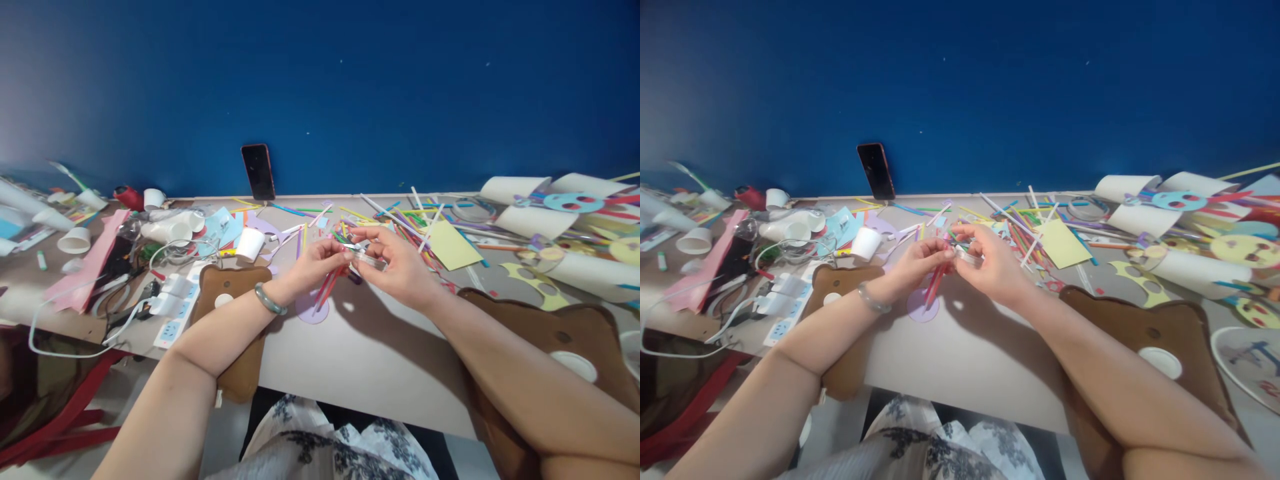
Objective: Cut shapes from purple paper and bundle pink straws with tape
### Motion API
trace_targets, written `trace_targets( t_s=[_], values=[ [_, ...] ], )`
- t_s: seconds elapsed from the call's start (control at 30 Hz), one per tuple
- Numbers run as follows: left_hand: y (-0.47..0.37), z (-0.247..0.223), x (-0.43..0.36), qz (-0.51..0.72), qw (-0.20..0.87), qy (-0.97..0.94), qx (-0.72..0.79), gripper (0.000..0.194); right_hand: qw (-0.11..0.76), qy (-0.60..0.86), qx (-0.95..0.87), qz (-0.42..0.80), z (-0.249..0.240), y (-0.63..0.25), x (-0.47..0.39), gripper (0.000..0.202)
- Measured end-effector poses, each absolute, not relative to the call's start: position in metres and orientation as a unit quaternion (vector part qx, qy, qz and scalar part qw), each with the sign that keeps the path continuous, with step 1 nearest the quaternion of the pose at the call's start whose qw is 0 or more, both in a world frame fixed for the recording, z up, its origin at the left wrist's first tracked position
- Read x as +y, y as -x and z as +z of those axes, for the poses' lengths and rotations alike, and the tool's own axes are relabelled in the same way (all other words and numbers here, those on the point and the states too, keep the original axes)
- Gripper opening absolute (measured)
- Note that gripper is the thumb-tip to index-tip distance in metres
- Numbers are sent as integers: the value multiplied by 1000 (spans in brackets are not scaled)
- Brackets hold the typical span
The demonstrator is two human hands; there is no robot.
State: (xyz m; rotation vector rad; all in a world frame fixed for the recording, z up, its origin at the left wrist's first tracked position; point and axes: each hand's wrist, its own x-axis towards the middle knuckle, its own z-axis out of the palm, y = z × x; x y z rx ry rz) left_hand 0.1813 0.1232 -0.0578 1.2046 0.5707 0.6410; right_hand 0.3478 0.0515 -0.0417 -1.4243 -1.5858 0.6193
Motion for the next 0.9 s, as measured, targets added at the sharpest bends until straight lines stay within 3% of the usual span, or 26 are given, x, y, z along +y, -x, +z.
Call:
trace_targets(
  t_s=[0.27,0.57,0.73,0.83,0.9],
  values=[
    [-179,-57,126,325,710,-560,276,38,452,574,-644,229,-44,-348,54,42],
    [-180,-57,135,310,758,-496,287,36,491,543,-633,252,-56,-356,65,37],
    [-177,-59,142,283,776,-470,311,31,497,580,-624,166,-61,-359,70,40],
    [-176,-60,148,310,771,-450,327,29,451,650,-605,93,-61,-363,71,32],
    [-176,-60,151,334,767,-433,334,27,348,692,-626,83,-62,-364,71,21]
  ],
)
